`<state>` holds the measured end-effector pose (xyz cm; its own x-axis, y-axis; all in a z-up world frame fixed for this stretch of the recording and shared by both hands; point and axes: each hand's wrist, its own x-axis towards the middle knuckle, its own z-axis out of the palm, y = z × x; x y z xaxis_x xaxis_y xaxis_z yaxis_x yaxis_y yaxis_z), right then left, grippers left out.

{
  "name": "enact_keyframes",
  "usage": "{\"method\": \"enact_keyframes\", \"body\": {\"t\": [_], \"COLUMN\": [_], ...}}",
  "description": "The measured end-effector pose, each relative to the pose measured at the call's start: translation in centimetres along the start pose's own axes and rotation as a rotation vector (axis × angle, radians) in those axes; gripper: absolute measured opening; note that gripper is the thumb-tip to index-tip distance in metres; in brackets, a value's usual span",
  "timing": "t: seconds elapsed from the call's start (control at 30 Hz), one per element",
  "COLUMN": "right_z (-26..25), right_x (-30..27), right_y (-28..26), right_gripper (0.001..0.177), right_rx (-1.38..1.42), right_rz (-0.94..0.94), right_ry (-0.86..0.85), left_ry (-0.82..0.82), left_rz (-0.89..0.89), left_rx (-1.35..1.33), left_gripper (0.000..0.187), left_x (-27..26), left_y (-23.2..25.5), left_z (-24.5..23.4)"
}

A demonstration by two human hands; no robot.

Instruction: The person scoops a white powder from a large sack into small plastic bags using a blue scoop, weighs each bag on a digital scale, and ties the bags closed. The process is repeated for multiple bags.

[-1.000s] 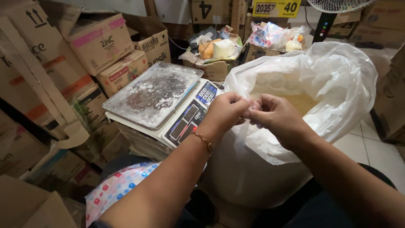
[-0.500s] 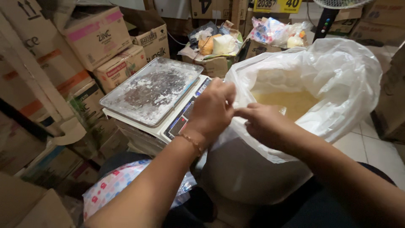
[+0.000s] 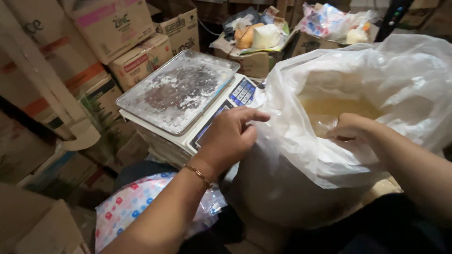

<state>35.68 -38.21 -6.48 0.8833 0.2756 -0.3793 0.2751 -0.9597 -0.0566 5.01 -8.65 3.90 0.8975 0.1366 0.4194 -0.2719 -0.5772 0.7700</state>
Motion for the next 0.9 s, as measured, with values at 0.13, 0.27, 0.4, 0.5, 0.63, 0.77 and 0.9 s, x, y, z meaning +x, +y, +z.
{"method": "enact_keyframes", "body": {"t": [0.13, 0.27, 0.4, 0.5, 0.63, 0.77, 0.9], "right_z": [2.3, 3.3, 1.5, -4.4, -9.3, -6.2, -4.0], "right_x": [4.1, 6.1, 5.1, 3.6, 1.5, 2.6, 5.6], "right_y": [-0.2, -1.9, -2.1, -0.6, 2.1, 2.5, 2.7], "right_gripper": [0.05, 0.061, 0.06, 0.09, 0.1, 0.083, 0.076], "right_rx": [0.664, 0.435, 0.283, 0.033, -0.314, -0.495, -0.403], "right_rz": [-0.081, -0.034, -0.067, -0.074, 0.198, 0.061, 0.011], "right_ry": [0.141, 0.177, 0.144, 0.334, 0.142, 0.304, 0.295], "left_ry": [0.092, 0.157, 0.197, 0.159, 0.193, 0.231, 0.168], "left_rz": [0.044, -0.076, 0.062, -0.081, -0.07, 0.106, -0.082], "left_rx": [-0.207, -0.297, -0.354, -0.467, -0.51, -0.521, -0.55], "left_gripper": [0.032, 0.04, 0.043, 0.045, 0.047, 0.045, 0.043], "left_x": [0.4, 1.1, 1.3, 1.4, 2.2, 2.9, 2.3], "left_y": [-0.5, -1.6, -2.3, -2.3, -1.3, -0.4, -1.3], "left_z": [0.0, -0.4, -0.5, -1.0, -1.0, 0.3, -0.7]}}
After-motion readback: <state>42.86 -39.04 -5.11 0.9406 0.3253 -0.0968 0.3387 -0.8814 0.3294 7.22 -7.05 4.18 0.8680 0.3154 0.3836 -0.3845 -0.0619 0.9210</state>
